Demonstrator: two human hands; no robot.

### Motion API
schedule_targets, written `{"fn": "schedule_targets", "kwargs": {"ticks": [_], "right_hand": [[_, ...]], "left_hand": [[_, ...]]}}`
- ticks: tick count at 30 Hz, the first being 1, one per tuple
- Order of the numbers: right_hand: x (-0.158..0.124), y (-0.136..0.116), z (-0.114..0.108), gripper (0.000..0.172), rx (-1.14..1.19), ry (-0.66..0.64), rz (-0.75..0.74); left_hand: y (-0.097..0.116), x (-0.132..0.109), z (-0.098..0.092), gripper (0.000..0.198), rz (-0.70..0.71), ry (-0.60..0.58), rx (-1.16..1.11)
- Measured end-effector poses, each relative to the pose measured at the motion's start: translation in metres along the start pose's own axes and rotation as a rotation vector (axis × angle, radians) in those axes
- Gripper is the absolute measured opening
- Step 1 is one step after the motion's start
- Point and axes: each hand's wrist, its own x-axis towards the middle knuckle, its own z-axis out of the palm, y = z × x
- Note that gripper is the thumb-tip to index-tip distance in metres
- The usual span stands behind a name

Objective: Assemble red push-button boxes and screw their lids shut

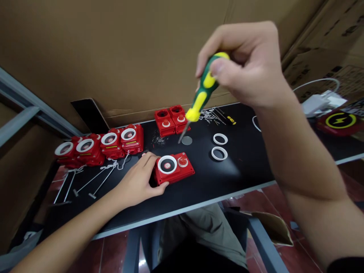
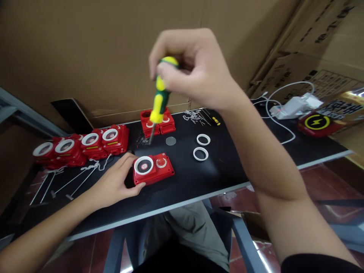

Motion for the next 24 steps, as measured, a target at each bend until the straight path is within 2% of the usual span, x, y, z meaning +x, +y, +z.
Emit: {"fn": "schedule_targets", "kwargs": {"ticks": [1, 3, 6, 10, 14, 16, 18, 19, 20, 22, 24], "right_hand": [[-0.003, 0.016, -0.005, 0.022, 0.125, 0.046, 0.041], [-0.015, 0.052, -0.011, 0.037, 0.35, 0.144, 0.268], [-0.04, 0.1, -0.009, 0.058, 0.419, 0.223, 0.358], [-0.064, 0.14, 0.001, 0.076, 0.388, 0.221, 0.524], [-0.071, 0.153, -0.005, 0.077, 0.339, 0.158, 0.583], [-0.074, 0.147, -0.013, 0.071, 0.189, 0.23, 0.544], [-0.078, 0.135, -0.019, 0.065, -0.06, 0.359, 0.449], [-0.08, 0.13, -0.02, 0.061, -0.176, 0.374, 0.412], [-0.084, 0.125, -0.018, 0.056, -0.264, 0.336, 0.396], [-0.09, 0.124, -0.008, 0.046, -0.453, 0.1, 0.423], [-0.096, 0.133, 0.005, 0.036, -0.544, -0.088, 0.492]], "left_hand": [[0.0, 0.0, 0.001, 0.043, 0.0, 0.001, -0.002], [0.0, -0.001, 0.002, 0.044, 0.001, 0.005, 0.0], [0.001, -0.001, 0.005, 0.046, 0.002, 0.026, 0.01], [0.003, 0.0, 0.007, 0.047, -0.006, 0.039, 0.011], [0.004, 0.001, 0.006, 0.046, 0.001, 0.026, 0.008], [0.004, 0.001, 0.005, 0.046, 0.006, 0.026, 0.011], [0.004, 0.001, 0.005, 0.046, 0.008, 0.026, 0.012], [0.003, 0.001, 0.005, 0.046, 0.01, 0.026, 0.011], [0.003, 0.001, 0.005, 0.046, 0.011, 0.023, 0.007], [0.001, 0.002, 0.005, 0.047, 0.012, 0.011, -0.006], [-0.001, 0.002, 0.003, 0.049, 0.007, 0.001, -0.016]]}}
